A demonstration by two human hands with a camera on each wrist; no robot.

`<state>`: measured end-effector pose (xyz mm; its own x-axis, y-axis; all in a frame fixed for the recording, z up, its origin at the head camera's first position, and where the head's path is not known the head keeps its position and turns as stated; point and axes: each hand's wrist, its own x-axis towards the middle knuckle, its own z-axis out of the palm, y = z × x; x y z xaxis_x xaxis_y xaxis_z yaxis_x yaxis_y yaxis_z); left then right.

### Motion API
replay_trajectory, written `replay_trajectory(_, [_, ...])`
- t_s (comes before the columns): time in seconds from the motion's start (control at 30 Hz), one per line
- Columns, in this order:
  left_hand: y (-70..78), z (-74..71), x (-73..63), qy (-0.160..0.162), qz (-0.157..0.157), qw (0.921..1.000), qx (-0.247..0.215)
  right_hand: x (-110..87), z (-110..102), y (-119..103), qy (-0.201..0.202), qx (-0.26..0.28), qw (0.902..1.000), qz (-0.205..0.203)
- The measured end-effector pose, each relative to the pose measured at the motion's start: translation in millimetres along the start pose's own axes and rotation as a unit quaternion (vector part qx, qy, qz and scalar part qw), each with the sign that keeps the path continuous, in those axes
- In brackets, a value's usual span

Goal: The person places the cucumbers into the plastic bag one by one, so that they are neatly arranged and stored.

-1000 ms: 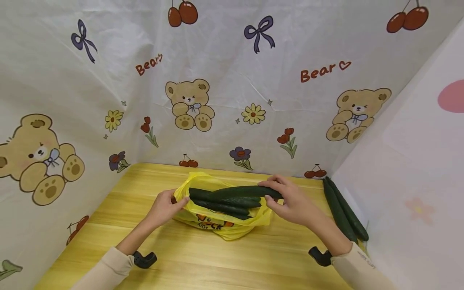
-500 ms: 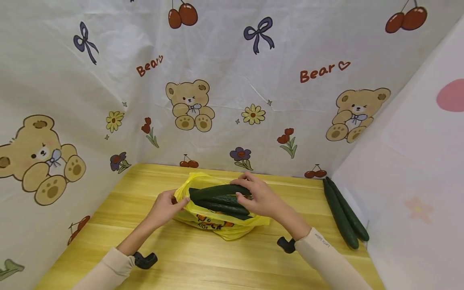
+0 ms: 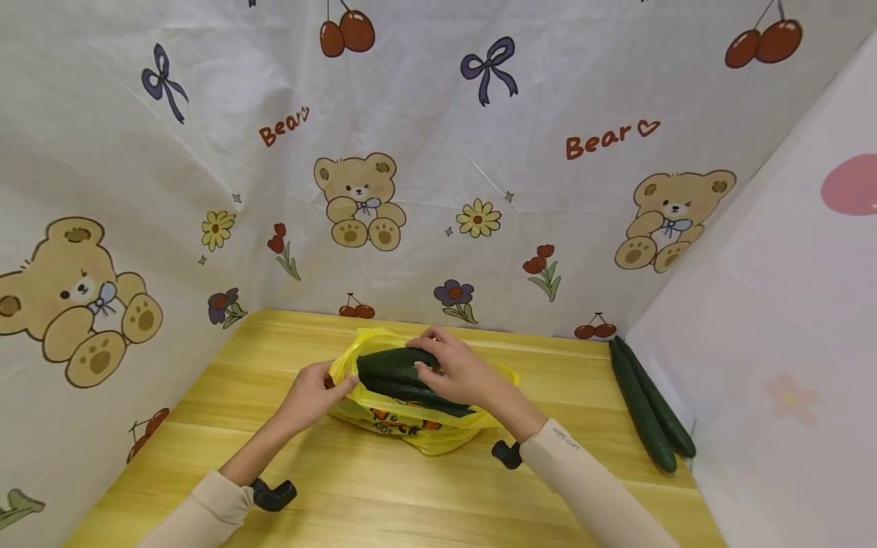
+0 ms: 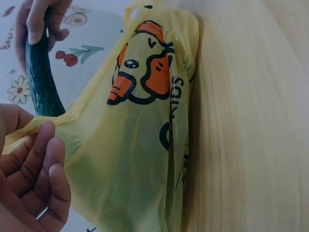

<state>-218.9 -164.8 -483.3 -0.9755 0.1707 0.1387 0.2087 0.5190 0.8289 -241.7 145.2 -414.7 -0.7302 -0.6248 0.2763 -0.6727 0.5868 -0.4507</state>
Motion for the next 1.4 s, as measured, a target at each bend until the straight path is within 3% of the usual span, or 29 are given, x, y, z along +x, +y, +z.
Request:
replay_trajectory(0.37, [-2.1, -0.5, -2.9, 0.008, -0.014, 0.9998, -0.012, 5.6, 0.6, 4.4, -0.018, -0.036, 0.9974, -0.060])
replay_trajectory(0.63, [-0.5, -0.6, -1.9, 0.009, -0.012, 0.9998, -0.012, -3.0, -4.1, 23.3, -0.095, -0.096, 0.9908, -0.003])
replay_trajectory(0.8, [0.1, -0.6, -2.5, 0.005, -0.014, 0.9998, -0.014, -11.1, 4.0, 36.6, -0.124, -0.100, 0.9864, 0.042])
replay_trajectory(0.93, [0.3, -1.3, -2.4, 0.005, -0.014, 0.9998, -0.015, -15.3, 10.3, 41.5, -0.131, -0.099, 0.9851, 0.053])
replay_trajectory(1.13, [1.2, -1.8, -1.3, 0.005, -0.012, 0.9998, -0.014, -18.1, 13.6, 42.9, -0.116, -0.107, 0.9869, 0.032])
replay_trajectory(1.4, [1.3, -0.6, 0.4, 0.006, -0.012, 0.9998, -0.012, -20.0, 0.1, 40.5, -0.089, -0.083, 0.9918, 0.039])
